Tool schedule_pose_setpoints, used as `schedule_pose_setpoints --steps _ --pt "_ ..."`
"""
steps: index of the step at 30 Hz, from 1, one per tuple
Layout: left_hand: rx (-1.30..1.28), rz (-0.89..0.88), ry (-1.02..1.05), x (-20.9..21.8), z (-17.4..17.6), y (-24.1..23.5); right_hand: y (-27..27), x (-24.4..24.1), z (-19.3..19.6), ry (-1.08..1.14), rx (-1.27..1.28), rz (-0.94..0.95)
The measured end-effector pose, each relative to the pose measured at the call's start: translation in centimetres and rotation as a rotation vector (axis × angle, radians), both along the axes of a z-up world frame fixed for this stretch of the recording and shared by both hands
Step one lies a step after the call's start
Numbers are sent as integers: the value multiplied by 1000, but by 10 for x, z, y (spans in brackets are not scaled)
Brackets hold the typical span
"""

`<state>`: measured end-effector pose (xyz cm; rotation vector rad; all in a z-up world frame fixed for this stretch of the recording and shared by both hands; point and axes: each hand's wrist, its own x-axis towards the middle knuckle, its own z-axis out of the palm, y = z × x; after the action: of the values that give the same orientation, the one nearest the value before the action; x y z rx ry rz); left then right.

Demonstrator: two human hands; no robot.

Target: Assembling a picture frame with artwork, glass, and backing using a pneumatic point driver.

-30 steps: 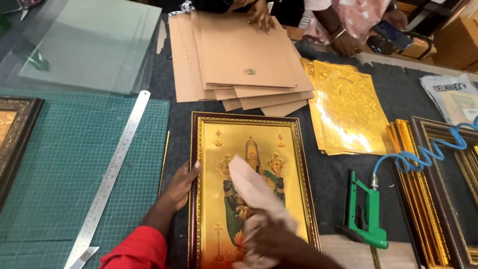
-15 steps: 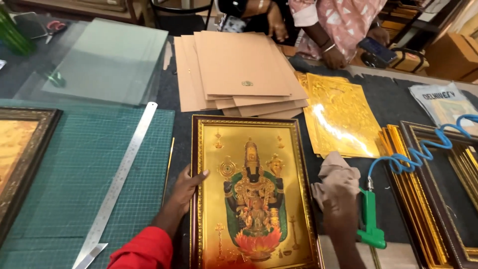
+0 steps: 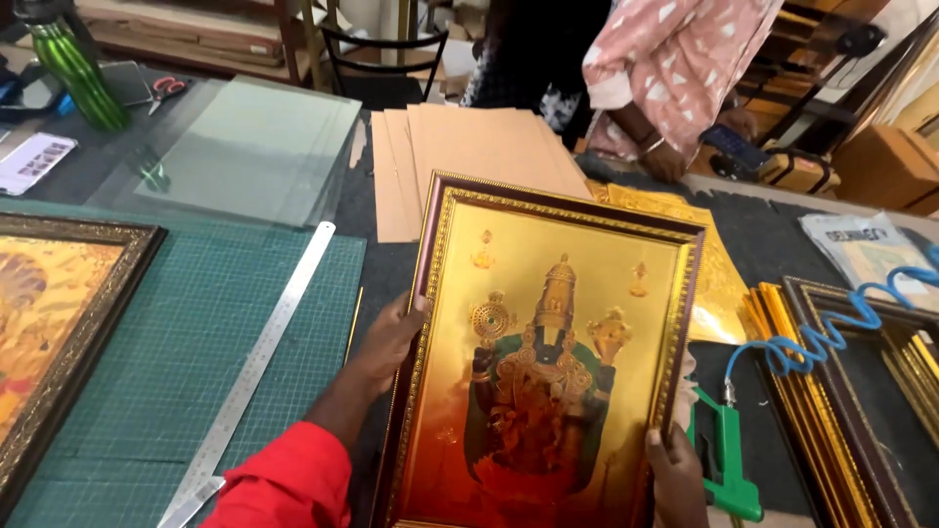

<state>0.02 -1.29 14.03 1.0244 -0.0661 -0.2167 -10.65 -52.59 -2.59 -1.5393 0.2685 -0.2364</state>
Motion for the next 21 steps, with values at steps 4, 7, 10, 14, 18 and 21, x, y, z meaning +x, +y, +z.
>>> schedule_pose_setpoints --steps 4,7,10,14,18,21 --pt "12 -67 -55 22 0 5 -53 5 -25 173 -132 -59" --pt "-41 -132 -4 25 12 2 -8 -8 70 128 -167 -125" --pt "-147 -227 46 23 33 -8 -9 -13 107 109 -183 -139" --pt "-337 -308 38 25 48 -31 17 -30 199 31 -501 -105" --pt "-456 -387 72 28 40 -63 43 -53 289 226 -85 -173" --pt "-555 -469 79 31 28 -91 0 -88 294 197 -50 -213"
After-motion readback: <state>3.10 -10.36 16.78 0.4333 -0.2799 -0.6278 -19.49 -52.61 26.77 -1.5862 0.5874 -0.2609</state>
